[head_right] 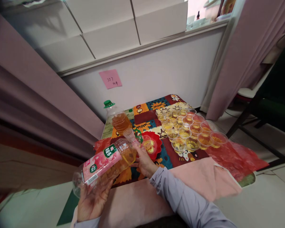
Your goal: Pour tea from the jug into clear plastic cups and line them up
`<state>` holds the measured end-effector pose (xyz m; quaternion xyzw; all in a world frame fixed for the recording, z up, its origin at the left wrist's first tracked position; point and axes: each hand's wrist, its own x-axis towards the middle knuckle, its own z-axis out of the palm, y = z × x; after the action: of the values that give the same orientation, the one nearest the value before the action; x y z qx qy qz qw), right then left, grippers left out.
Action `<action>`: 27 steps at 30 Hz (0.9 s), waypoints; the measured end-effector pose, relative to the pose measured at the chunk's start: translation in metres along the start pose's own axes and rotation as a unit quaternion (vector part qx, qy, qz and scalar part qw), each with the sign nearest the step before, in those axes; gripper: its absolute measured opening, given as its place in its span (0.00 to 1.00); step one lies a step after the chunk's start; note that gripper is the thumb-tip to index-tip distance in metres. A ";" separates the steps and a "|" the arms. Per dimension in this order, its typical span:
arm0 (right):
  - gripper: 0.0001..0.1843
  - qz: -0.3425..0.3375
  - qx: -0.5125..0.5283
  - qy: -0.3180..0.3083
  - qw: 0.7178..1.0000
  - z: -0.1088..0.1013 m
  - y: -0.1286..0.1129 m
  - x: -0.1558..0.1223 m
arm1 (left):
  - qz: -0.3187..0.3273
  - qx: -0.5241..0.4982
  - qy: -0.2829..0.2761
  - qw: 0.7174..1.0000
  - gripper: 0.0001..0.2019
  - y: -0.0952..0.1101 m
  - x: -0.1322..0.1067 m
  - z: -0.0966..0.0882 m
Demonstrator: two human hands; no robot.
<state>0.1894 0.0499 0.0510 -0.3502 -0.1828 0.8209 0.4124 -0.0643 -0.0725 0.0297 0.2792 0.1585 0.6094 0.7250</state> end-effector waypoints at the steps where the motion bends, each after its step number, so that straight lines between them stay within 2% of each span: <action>1: 0.26 0.002 -0.001 0.002 1.000 0.000 0.000 0.000 | 0.003 0.000 0.001 1.000 0.29 0.000 -0.001 -0.001; 7: 0.26 -0.005 0.004 0.006 1.000 -0.001 0.002 0.001 | -0.003 -0.020 0.012 1.000 0.28 -0.001 -0.005 -0.010; 16: 0.25 0.007 0.005 0.018 1.000 -0.001 0.003 0.000 | 0.015 -0.104 -0.037 0.994 0.31 -0.008 -0.004 -0.013; 27: 0.26 0.015 0.001 0.018 1.000 -0.002 0.004 0.000 | 0.015 -0.029 -0.022 0.999 0.27 -0.007 -0.004 -0.005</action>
<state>0.1882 0.0477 0.0467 -0.3674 -0.1696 0.8205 0.4038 -0.0626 -0.0761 0.0209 0.2736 0.1207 0.6186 0.7266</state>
